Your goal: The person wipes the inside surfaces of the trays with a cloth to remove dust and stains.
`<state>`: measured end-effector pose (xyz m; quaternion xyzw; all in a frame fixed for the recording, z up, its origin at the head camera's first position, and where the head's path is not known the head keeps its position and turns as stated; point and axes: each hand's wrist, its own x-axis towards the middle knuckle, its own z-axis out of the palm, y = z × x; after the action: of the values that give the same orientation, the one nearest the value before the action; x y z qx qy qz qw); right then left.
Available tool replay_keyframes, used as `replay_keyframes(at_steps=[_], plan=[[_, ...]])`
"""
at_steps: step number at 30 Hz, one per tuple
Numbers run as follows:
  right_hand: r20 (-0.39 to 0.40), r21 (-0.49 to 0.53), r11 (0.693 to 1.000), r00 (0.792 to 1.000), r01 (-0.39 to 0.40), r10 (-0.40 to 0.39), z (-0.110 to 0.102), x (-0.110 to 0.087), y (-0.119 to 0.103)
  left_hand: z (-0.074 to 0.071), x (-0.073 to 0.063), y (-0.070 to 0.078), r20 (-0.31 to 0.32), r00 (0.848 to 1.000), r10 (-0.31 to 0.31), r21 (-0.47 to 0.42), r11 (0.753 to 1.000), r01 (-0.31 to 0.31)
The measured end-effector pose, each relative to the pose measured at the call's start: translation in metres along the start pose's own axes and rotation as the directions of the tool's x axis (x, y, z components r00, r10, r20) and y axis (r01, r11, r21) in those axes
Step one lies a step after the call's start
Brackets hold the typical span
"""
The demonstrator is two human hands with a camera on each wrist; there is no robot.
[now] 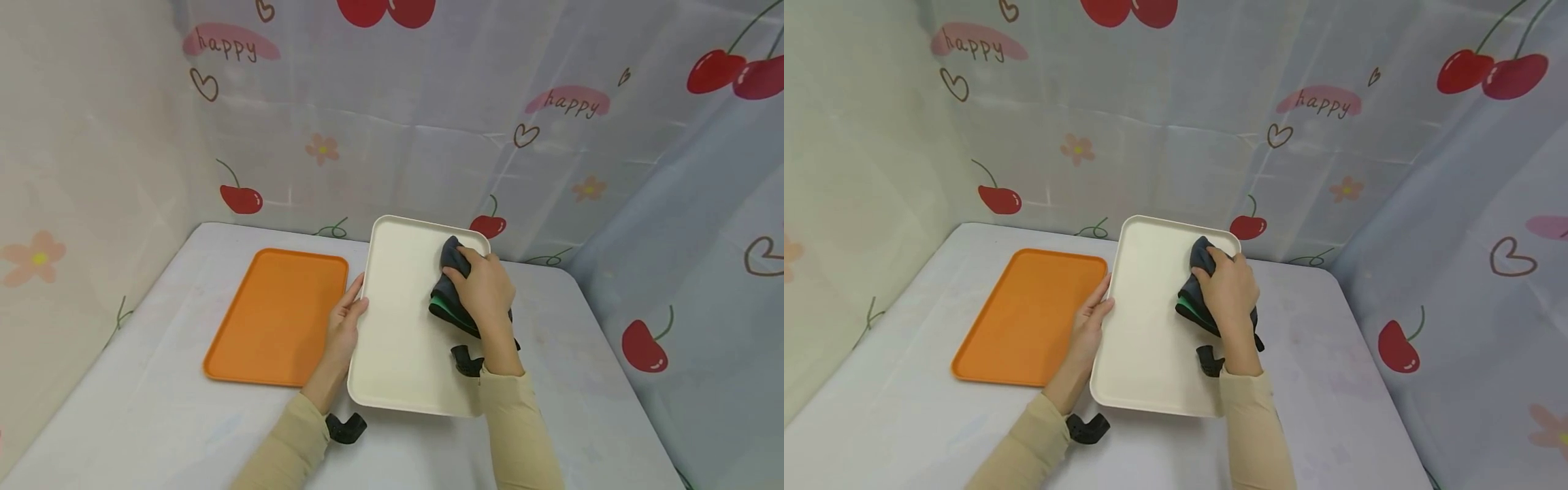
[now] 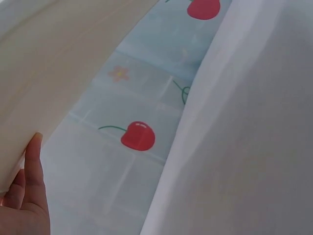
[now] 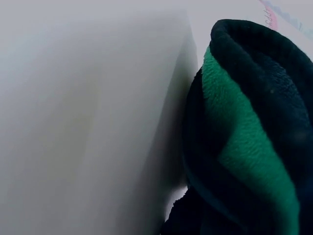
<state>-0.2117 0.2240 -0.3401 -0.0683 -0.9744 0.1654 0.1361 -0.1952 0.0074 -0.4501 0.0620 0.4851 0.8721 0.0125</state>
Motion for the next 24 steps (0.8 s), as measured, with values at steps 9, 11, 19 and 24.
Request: replay_keyframes(at_steps=[9,11,19,24], plan=[[0.012,0.029,0.995,0.995,-0.095,0.094,-0.006,-0.002,0.003,0.000,-0.002,-0.001,0.008,1.000,-0.011,0.023,1.000,0.011],[0.013,0.020,0.995,0.995,-0.100,0.100,-0.007,-0.002,0.004,0.000,-0.002,-0.001,0.008,1.000,-0.005,0.019,1.000,0.005],[0.056,-0.033,0.991,0.990,-0.128,0.130,-0.014,-0.004,0.008,-0.001,-0.001,0.000,0.013,1.000,0.000,0.028,1.000,0.000],[0.085,-0.057,0.987,0.985,-0.148,0.152,-0.020,-0.005,0.011,-0.003,0.000,0.002,0.010,1.000,0.021,0.030,0.999,-0.021]])
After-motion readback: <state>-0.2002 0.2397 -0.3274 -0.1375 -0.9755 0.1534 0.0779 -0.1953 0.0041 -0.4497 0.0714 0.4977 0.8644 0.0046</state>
